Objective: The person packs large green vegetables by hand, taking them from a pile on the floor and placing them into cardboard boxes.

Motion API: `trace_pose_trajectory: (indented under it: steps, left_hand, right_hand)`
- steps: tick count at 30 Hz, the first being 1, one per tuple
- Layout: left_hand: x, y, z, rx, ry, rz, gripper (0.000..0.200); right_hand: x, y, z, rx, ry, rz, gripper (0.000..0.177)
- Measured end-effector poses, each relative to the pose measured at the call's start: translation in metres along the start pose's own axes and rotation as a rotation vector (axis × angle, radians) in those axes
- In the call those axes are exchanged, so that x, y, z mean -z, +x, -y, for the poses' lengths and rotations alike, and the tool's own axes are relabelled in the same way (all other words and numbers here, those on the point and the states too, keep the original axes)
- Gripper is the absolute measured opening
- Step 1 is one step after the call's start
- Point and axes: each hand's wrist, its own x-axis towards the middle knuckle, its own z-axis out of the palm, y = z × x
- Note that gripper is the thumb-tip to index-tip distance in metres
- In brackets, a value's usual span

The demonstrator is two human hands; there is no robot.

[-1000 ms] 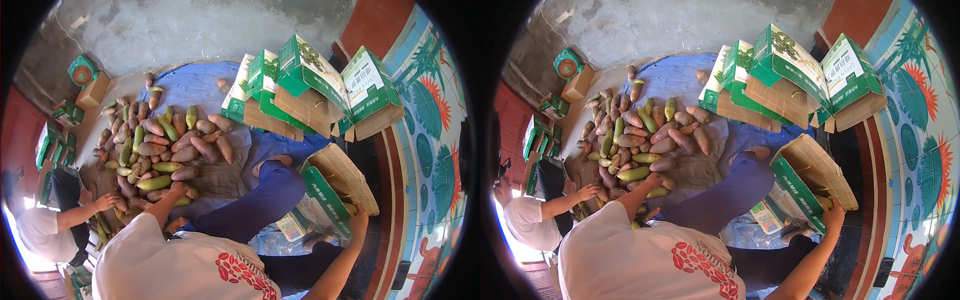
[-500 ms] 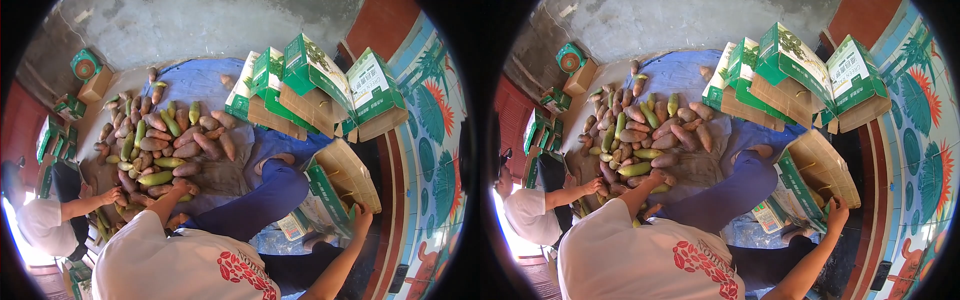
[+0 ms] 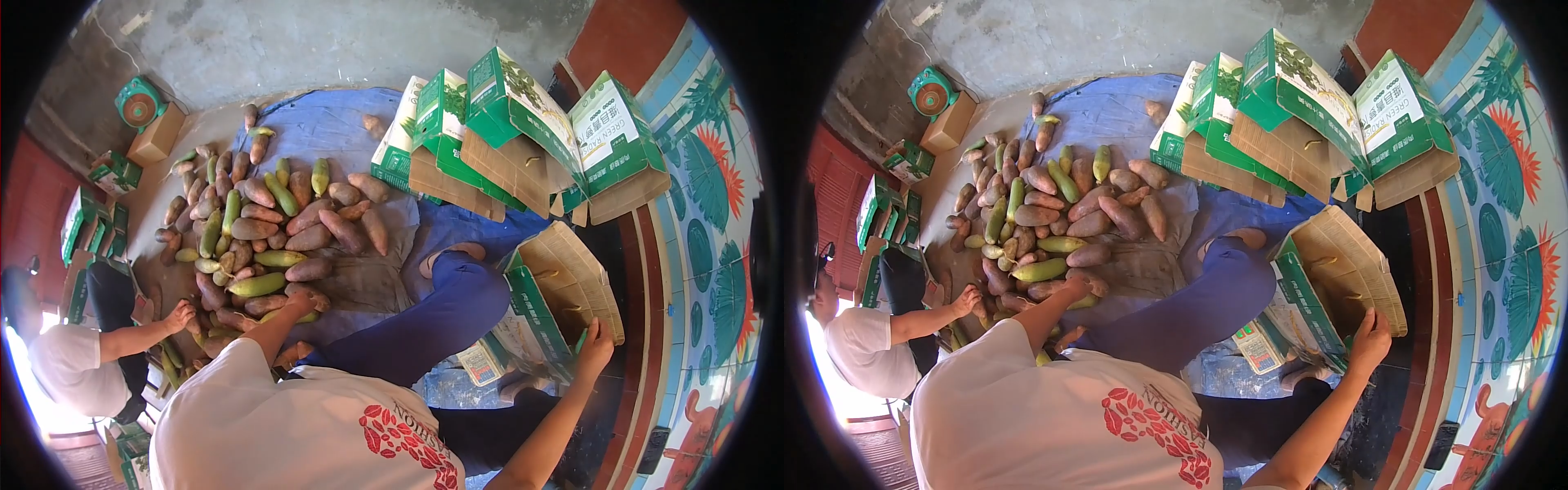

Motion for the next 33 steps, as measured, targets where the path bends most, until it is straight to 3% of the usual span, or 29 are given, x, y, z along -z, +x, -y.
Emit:
trace_pose_trajectory:
  steps: [12,15,18,24,27,29,33]
  left_hand:
    - [-0.014,-0.001,0.014,-0.073,0.044,-0.088,0.044]
    - [-0.024,0.010,0.026,-0.138,0.412,0.053,0.043]
    - [-0.054,0.022,0.072,-0.078,0.244,0.056,0.040]
    - [-0.071,-0.018,0.107,-0.254,0.494,0.303,0.037]
    - [-0.077,-0.040,0.113,-0.189,0.406,0.400,0.038]
    - [-0.121,-0.008,0.148,-0.316,0.561,0.471,0.048]
    - [-0.136,-0.002,0.139,-0.231,0.696,0.573,0.085]
  right_hand:
    - [0.016,-0.016,0.000,0.068,0.028,-0.139,0.024]
    - [0.027,-0.019,-0.009,0.042,0.034,-0.159,0.025]
    - [0.039,-0.023,-0.021,0.006,0.046,-0.201,0.026]
    - [0.060,-0.037,-0.056,-0.100,0.073,-0.234,0.031]
    - [0.068,-0.046,-0.071,-0.173,0.124,-0.217,0.033]
    - [0.070,-0.052,-0.081,-0.248,0.169,-0.211,0.035]
    - [0.060,-0.066,-0.117,-0.347,0.247,-0.219,0.037]
